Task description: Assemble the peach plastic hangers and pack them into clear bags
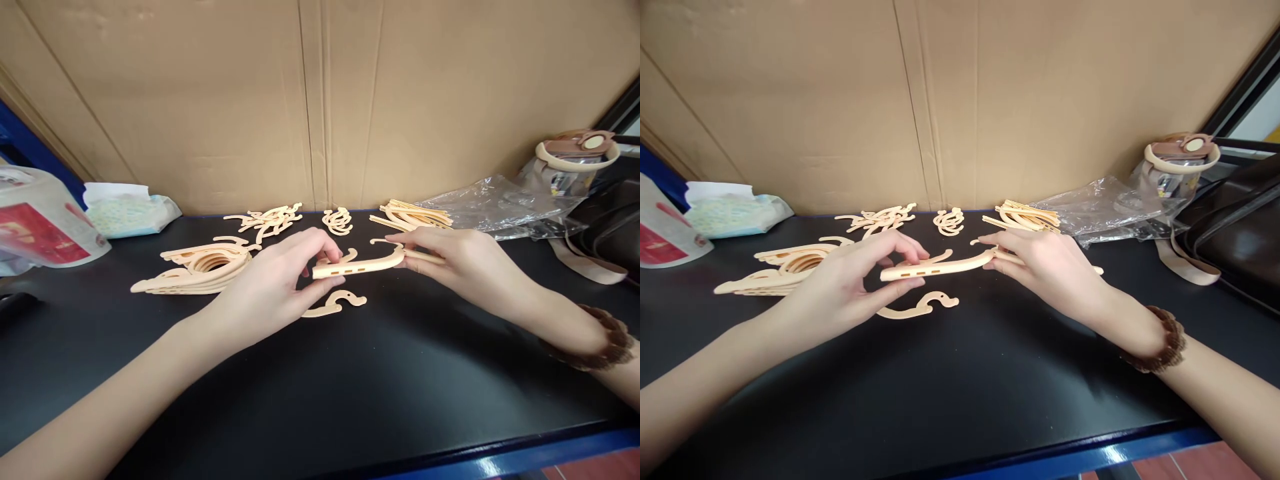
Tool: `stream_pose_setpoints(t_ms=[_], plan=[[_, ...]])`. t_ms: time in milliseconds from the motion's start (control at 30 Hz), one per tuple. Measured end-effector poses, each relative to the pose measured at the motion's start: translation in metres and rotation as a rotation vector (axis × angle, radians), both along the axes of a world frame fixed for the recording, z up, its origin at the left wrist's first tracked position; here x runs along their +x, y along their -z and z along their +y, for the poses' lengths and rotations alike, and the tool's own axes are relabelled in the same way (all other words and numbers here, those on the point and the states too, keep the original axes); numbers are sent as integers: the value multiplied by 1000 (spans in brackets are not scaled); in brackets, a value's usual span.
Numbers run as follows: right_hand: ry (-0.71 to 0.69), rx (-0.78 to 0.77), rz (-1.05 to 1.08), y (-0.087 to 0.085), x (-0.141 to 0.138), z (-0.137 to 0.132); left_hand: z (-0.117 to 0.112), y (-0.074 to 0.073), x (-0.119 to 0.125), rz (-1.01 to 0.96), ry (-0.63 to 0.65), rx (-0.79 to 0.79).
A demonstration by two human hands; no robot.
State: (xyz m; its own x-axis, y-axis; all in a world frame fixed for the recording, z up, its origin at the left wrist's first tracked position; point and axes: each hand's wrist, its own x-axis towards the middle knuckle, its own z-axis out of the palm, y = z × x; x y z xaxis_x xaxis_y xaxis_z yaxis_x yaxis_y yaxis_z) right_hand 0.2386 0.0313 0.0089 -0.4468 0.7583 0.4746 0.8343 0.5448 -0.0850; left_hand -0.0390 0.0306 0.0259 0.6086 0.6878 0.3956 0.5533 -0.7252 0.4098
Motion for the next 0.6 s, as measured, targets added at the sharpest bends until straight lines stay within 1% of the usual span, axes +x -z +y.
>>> stream_pose_setpoints(t_ms=[67,167,300,400,500,600], plan=[[-22,21,-22,2,0,0,1,1,0,-72,4,-87],[-17,40,-25,4,-1,-1,0,2,2,-141,40,-202],[14,-56,77,4,-5,-2,0,0,7,-244,58,-400],[-7,-95,132,2,-7,-2,2,-1,7,-367,52,-527],[-102,-20,169,0,-7,-3,6,-1,3,-568,-22,-562],[-259,12,169,-2,-9,-10,10,-1,0,-752,-86,-638]])
